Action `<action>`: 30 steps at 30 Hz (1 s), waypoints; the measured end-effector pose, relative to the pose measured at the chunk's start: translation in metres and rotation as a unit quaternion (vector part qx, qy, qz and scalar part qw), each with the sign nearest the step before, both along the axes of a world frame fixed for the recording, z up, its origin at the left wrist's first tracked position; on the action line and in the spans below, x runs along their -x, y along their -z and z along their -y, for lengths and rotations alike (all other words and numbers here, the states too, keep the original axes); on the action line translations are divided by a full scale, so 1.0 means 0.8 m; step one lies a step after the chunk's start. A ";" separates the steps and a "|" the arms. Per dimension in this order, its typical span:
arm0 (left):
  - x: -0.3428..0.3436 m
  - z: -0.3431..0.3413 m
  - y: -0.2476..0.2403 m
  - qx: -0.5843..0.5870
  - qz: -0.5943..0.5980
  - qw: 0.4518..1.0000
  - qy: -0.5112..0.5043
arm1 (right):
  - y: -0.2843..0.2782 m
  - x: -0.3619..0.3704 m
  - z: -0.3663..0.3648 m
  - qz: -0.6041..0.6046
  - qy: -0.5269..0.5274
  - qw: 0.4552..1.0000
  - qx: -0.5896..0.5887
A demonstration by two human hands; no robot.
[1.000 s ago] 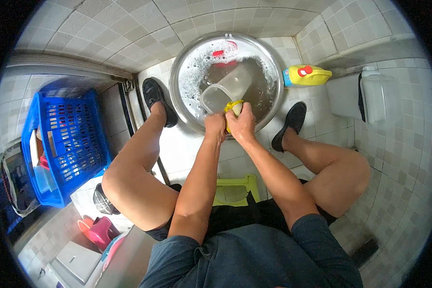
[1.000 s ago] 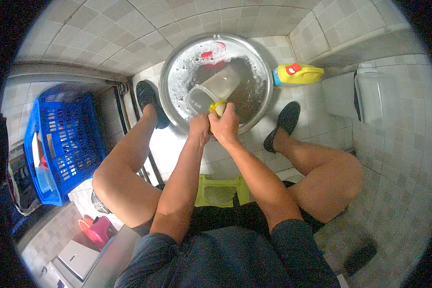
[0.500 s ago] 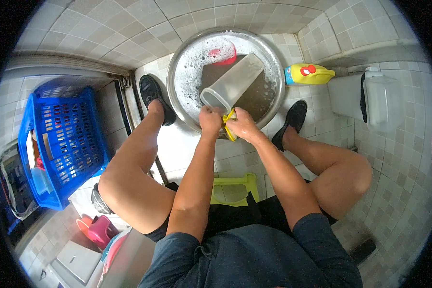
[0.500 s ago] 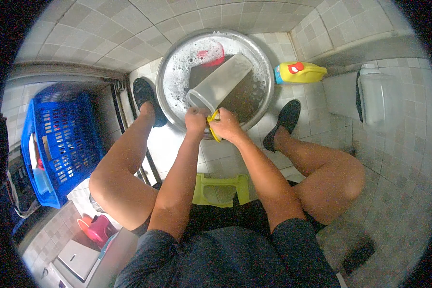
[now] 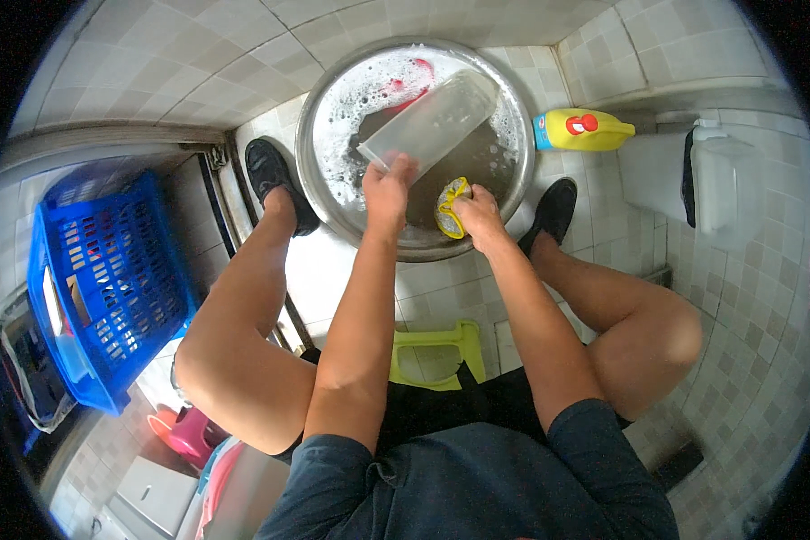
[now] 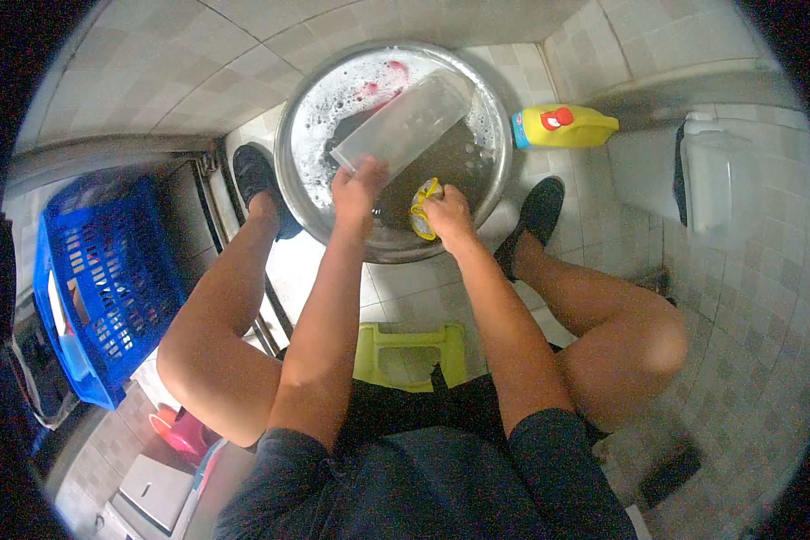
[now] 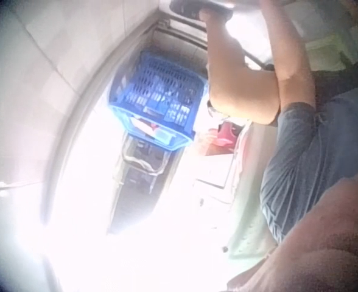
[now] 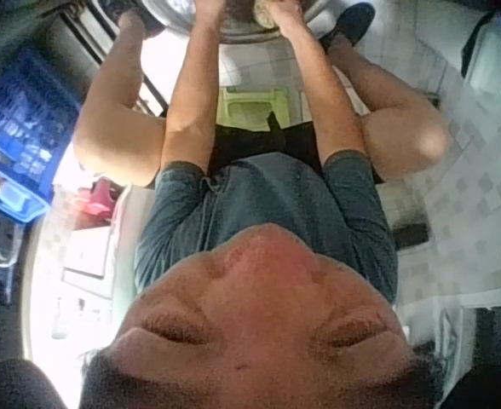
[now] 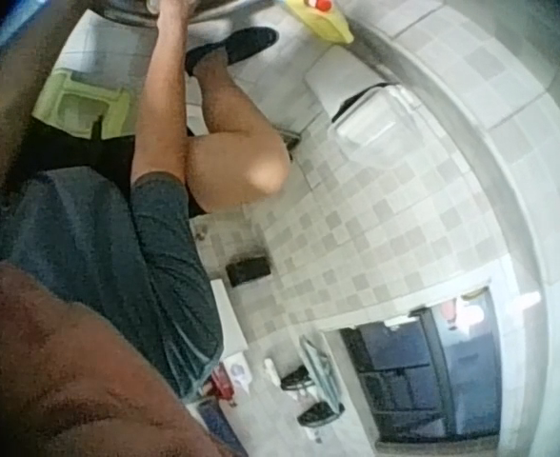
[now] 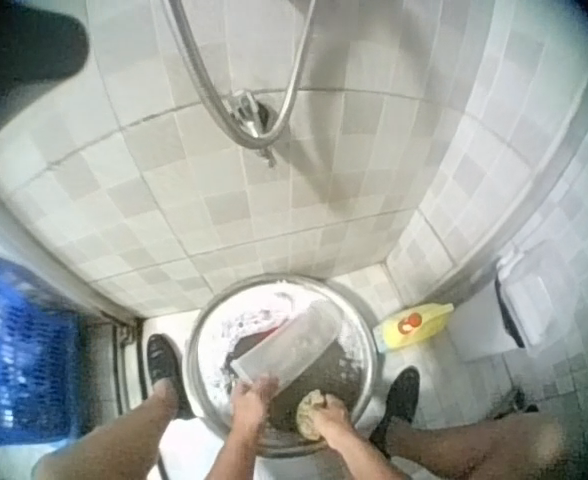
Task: The person washes two plastic containers by hand using a sponge and soapy water in a large metal basin on the floor. The person applies soap to the sponge, scrubs the inside and outside of the containers, and rinses them under a stream of water.
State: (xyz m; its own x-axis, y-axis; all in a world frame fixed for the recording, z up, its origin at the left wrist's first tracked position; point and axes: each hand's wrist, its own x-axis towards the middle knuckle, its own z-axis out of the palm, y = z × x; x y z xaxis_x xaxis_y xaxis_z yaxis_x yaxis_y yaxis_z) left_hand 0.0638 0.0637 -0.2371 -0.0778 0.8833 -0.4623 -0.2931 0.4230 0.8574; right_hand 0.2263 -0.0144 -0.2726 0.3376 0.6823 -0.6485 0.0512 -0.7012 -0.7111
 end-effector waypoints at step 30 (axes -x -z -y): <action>0.001 -0.019 -0.032 0.159 0.081 0.983 -0.044 | 0.019 -0.006 -0.007 -0.141 0.190 0.971 0.019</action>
